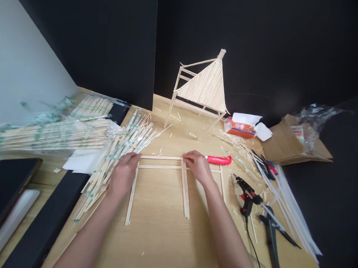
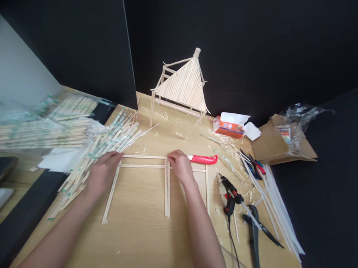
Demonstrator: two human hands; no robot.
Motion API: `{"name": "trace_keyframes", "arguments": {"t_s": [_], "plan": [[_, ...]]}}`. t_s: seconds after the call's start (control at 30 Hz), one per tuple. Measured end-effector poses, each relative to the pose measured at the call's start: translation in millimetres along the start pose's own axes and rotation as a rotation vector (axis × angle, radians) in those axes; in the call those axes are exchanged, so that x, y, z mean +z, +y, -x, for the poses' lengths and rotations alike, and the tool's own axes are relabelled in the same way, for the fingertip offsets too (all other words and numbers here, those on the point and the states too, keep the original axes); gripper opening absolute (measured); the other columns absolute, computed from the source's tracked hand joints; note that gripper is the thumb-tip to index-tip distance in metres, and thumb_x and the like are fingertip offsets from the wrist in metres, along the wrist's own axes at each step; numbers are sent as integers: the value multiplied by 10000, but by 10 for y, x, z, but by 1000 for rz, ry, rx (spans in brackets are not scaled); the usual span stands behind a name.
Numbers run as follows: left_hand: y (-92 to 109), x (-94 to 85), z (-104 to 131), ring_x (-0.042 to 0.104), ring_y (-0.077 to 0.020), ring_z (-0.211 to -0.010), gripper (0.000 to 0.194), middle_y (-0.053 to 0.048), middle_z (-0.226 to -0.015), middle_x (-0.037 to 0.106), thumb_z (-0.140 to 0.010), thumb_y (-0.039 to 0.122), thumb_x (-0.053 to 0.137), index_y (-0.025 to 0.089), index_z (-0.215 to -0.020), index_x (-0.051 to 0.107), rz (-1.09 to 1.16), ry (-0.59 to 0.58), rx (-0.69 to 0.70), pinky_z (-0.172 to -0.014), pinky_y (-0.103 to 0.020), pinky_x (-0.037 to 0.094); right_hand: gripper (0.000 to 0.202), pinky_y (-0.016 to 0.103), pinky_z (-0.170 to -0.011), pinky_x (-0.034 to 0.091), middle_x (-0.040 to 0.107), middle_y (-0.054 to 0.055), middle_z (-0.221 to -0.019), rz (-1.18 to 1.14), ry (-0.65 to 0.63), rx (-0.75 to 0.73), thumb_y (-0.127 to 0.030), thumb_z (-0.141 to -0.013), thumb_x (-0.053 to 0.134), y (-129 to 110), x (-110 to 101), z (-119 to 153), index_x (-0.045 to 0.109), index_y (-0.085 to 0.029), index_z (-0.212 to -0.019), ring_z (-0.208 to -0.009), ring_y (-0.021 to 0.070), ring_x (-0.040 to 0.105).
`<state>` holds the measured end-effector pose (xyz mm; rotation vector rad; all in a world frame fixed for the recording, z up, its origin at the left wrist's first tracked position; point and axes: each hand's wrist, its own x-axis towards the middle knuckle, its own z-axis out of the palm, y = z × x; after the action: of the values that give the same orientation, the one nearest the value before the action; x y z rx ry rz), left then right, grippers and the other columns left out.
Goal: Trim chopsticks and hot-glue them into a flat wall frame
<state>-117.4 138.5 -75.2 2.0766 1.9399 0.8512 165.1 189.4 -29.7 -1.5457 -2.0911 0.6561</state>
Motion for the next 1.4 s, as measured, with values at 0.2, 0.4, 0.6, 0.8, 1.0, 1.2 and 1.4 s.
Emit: {"name": "trace_keyframes", "arguments": {"t_s": [0.2,0.4,0.6,0.8,1.0,1.2,1.4], "plan": [[-18,15,3,577,-232,-1000,369,-89,-1079,620,-928,336,324,189,-1062,635,-16,1,2,-897,-354,467,179,277,-795,475,672,43,-945,13,-12,0,-108,-820,587,-6,28,6,725,-208,-876,-838,163,632],[-14,5,7,581,-226,-992,341,-92,-1083,620,-922,308,342,194,-1067,629,-36,-10,-5,-901,-347,466,176,280,-793,474,675,45,-929,25,-8,-6,-105,-817,581,-26,24,-7,722,-205,-852,-829,165,633],[14,-19,4,578,-226,-1007,330,-92,-1082,620,-920,278,342,194,-1065,626,-45,-19,-7,-920,-340,457,189,284,-786,477,680,49,-922,36,2,-3,-100,-823,562,-56,20,7,719,-203,-846,-827,169,634],[53,-76,-11,581,-228,-998,345,-104,-1078,624,-925,265,331,165,-1063,632,-39,-38,19,-910,-330,463,188,274,-778,476,679,52,-927,44,4,-3,-94,-822,558,-67,23,16,715,-193,-854,-827,166,634],[62,-87,-12,581,-239,-1006,349,-115,-1084,630,-923,253,331,155,-1046,642,-29,-36,20,-912,-348,463,173,274,-770,473,678,51,-904,56,6,4,-95,-816,564,-72,27,-2,709,-188,-832,-813,166,632],[39,-52,-7,588,-232,-1013,335,-103,-1075,642,-924,261,345,174,-1064,636,-4,-26,2,-913,-346,465,176,277,-761,476,681,49,-891,56,7,9,-95,-813,563,-81,17,3,707,-193,-832,-808,169,633],[66,-54,-22,594,-229,-1042,391,-107,-1113,647,-929,260,363,171,-1286,494,13,2,-44,-928,-363,454,163,293,-766,482,683,54,-896,40,9,6,-116,-813,570,-74,31,0,709,-198,-835,-806,177,634]]}}
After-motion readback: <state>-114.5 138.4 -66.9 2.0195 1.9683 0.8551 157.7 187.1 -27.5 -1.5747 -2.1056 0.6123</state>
